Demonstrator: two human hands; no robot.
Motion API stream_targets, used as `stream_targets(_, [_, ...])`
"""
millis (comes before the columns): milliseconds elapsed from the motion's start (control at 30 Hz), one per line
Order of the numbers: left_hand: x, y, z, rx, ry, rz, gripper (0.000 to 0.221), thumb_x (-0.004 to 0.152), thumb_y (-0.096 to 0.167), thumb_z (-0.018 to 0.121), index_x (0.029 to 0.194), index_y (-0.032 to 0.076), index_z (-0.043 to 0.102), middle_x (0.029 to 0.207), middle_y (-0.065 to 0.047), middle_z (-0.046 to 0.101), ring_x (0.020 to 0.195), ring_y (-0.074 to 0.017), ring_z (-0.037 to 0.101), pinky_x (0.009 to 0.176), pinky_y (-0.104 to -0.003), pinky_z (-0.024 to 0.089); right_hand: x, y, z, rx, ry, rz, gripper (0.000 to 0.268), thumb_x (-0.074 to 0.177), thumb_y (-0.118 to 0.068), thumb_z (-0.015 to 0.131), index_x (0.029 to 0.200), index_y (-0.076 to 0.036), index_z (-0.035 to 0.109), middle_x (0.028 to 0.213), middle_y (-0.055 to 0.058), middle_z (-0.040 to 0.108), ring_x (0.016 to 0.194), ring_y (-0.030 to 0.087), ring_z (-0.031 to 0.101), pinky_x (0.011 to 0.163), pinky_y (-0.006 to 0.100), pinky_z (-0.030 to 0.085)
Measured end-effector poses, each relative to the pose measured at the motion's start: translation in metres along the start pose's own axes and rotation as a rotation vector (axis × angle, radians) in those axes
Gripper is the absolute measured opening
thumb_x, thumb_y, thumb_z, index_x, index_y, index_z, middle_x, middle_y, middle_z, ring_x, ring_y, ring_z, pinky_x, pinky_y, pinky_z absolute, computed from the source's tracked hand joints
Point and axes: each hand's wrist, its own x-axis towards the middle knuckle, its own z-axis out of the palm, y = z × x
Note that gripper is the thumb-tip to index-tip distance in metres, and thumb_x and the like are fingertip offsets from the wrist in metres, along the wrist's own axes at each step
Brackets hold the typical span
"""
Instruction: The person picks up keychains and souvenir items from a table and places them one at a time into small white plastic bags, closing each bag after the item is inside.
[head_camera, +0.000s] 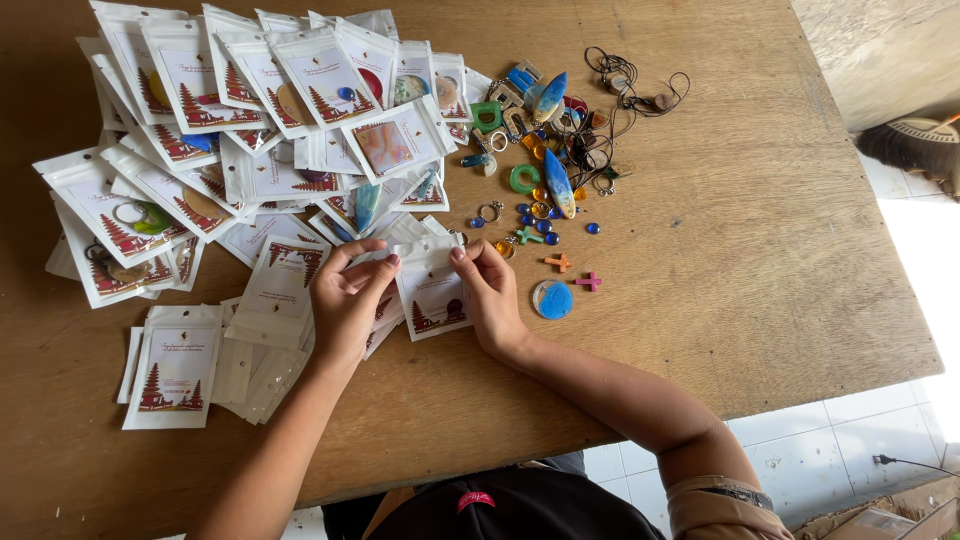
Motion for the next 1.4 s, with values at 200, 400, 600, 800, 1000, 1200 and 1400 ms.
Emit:
stream_targets(200, [0.001,-0.002,-0.002,-0.029,-0.006,-0.004,0.029,0.092,0.015,0.080,0.116,0.009,0.065,0.088,-0.011,0.074,0.084,-0.0125,0.071,0.080,-0.030,0.061,-0.001,0.004,0.000,0.118,0.031,-0.008,0.028,0.104,-0.016,0.062,0.077,-0.011,0.057,0.074,-0.005,0.043,0.078,0.006,0.041,0.072,0.020,0.037])
stream_targets(400, [-0.007,0.002,-0.002,0.121,-0.005,0.101,0.025,0.094,0.013,0.077,0.114,0.010,0.064,0.089,-0.014,0.075,0.084,-0.0156,0.074,0.072,-0.031,0.064,0.001,0.015,-0.011,0.045,0.004,-0.038,0.030,0.108,-0.017,0.053,0.078,-0.013,0.055,0.078,-0.004,0.042,0.081,0.008,0.041,0.076,0.023,0.038])
stream_targets(600, [-0.016,-0.005,0.010,0.136,-0.076,0.184,0.040,0.087,0.012,0.083,0.120,0.008,0.060,0.091,-0.017,0.075,0.083,-0.0214,0.077,0.070,-0.033,0.065,-0.003,0.001,-0.003,-0.232,-0.142,-0.061,0.023,0.089,-0.020,0.082,0.082,-0.007,0.065,0.072,-0.001,0.053,0.075,0.011,0.046,0.070,0.027,0.041])
stream_targets(800, [-0.007,-0.023,0.003,0.053,-0.086,0.070,0.048,0.084,0.016,0.087,0.122,0.010,0.058,0.082,-0.011,0.072,0.077,-0.0140,0.074,0.070,-0.027,0.062,-0.005,-0.003,-0.005,-0.256,-0.153,-0.023,0.025,0.094,-0.024,0.077,0.081,-0.007,0.065,0.070,-0.002,0.055,0.073,0.010,0.048,0.067,0.026,0.042])
stream_targets(1000, [-0.005,-0.017,0.002,0.031,-0.061,0.065,0.046,0.086,0.015,0.086,0.123,0.011,0.058,0.080,-0.010,0.071,0.076,-0.0130,0.073,0.071,-0.026,0.061,0.000,0.017,-0.017,-0.231,-0.177,0.012,0.032,0.105,-0.030,0.062,0.084,-0.006,0.068,0.070,-0.001,0.059,0.073,0.008,0.051,0.067,0.025,0.046])
stream_targets(1200, [-0.004,-0.020,-0.001,0.021,-0.060,0.085,0.043,0.088,0.014,0.084,0.121,0.009,0.057,0.080,-0.010,0.070,0.075,-0.0134,0.072,0.074,-0.027,0.061,0.002,0.028,-0.025,-0.208,-0.199,0.004,0.043,0.111,-0.034,0.047,0.087,-0.009,0.071,0.076,-0.004,0.058,0.079,0.009,0.051,0.073,0.025,0.048])
stream_targets(1400, [-0.008,-0.011,0.001,0.097,-0.071,0.204,0.031,0.095,0.012,0.076,0.120,0.009,0.058,0.084,-0.012,0.071,0.080,-0.0147,0.073,0.080,-0.032,0.061,0.006,0.054,-0.042,-0.198,-0.188,0.004,0.044,0.112,-0.033,0.046,0.088,-0.009,0.074,0.077,-0.004,0.058,0.079,0.009,0.051,0.076,0.025,0.048])
